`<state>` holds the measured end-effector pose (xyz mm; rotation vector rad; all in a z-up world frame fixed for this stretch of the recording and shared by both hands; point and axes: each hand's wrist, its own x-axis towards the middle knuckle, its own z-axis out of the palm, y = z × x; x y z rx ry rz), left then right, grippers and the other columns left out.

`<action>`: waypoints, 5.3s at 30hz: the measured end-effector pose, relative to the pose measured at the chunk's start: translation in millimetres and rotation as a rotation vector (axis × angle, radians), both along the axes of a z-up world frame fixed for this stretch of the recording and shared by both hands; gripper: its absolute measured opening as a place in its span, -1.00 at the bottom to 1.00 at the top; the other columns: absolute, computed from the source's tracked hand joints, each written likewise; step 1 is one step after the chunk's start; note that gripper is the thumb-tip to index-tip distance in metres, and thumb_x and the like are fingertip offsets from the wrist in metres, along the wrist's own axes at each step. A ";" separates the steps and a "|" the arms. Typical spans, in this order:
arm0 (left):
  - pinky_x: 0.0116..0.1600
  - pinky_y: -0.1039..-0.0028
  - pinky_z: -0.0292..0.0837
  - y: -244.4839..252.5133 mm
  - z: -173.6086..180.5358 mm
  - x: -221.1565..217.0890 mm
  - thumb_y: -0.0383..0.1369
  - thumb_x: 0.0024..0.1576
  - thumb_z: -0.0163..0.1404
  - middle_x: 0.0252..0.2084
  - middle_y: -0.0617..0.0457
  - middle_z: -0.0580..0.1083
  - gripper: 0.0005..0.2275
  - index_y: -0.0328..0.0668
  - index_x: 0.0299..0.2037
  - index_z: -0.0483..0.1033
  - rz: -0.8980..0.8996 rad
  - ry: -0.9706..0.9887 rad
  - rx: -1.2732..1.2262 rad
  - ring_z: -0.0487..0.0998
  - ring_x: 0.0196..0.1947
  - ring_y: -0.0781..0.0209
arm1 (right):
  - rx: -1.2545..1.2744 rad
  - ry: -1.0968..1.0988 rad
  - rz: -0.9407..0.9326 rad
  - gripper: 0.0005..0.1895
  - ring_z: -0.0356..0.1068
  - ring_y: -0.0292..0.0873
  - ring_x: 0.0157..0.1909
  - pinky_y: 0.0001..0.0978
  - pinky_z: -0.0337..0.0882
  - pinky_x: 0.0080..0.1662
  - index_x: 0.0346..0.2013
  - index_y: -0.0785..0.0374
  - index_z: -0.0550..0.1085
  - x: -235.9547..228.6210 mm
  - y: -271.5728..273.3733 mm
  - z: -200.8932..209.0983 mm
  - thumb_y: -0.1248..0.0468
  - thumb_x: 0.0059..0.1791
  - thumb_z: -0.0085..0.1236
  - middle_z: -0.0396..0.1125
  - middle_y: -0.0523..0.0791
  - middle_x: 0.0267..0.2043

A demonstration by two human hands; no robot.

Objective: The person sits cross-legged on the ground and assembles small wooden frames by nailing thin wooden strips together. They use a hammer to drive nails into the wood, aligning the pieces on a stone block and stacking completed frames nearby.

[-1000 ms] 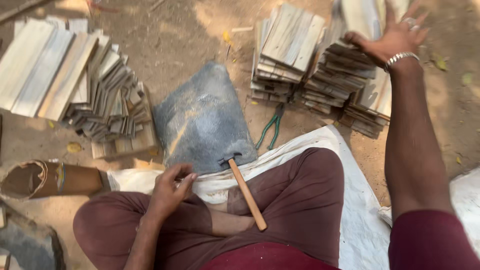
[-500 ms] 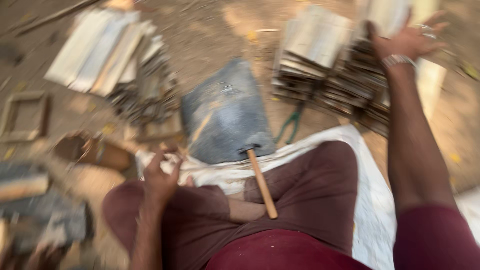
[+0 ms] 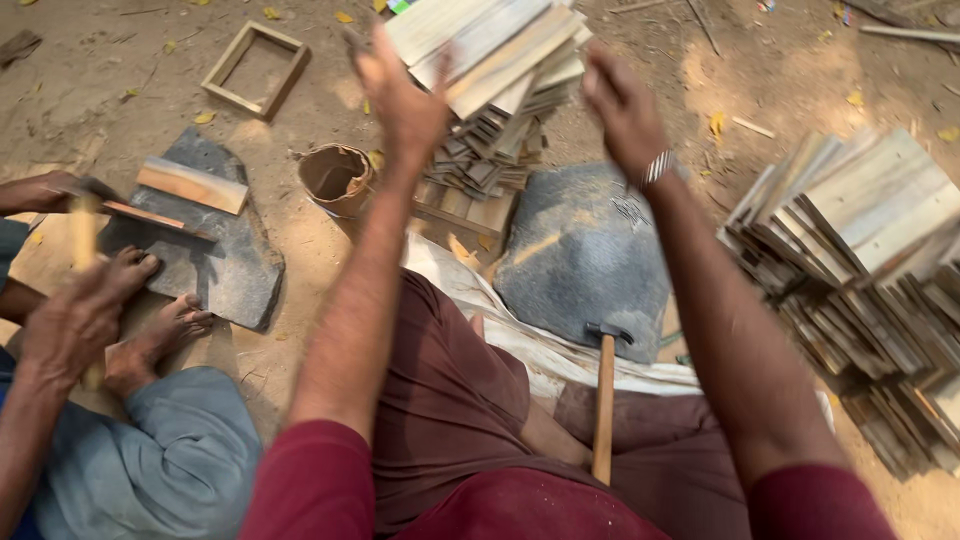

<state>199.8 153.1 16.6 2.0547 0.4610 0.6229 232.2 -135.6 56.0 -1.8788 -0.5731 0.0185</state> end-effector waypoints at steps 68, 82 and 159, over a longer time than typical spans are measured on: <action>0.31 0.11 0.29 -205.5 -184.0 -160.7 -0.19 0.03 0.30 0.16 -0.25 0.29 -0.08 -0.14 0.52 -0.08 -0.554 0.643 0.312 0.32 0.20 -0.10 | -0.476 0.472 -0.634 -0.17 0.47 -0.15 -0.08 -0.31 0.54 0.00 0.40 0.30 0.29 -204.5 -166.8 -239.7 0.29 -0.12 0.43 0.39 -0.03 -0.03; 0.06 0.15 0.41 -200.4 -196.1 -174.5 -0.66 -0.02 0.09 -0.15 -0.09 0.32 -0.80 -0.24 -0.28 0.38 -0.519 0.203 0.343 0.44 -0.04 -0.08 | -0.244 0.107 -0.657 -0.81 0.44 -0.15 -0.19 -0.36 0.47 -0.10 -0.21 0.36 0.51 -219.0 -176.5 -247.8 0.53 -0.09 0.26 0.36 -0.06 -0.19; -0.01 0.29 0.42 -254.5 -208.5 -152.4 -0.48 0.24 0.02 -0.29 0.07 0.42 -0.95 -0.16 -0.28 0.49 -0.799 0.175 0.090 0.46 -0.17 0.19 | 0.110 0.575 -0.439 -0.58 0.25 -0.42 -0.56 -0.56 0.31 -0.54 0.21 0.35 0.30 -311.2 -161.3 -143.8 0.11 0.18 -0.02 0.24 -0.24 -0.46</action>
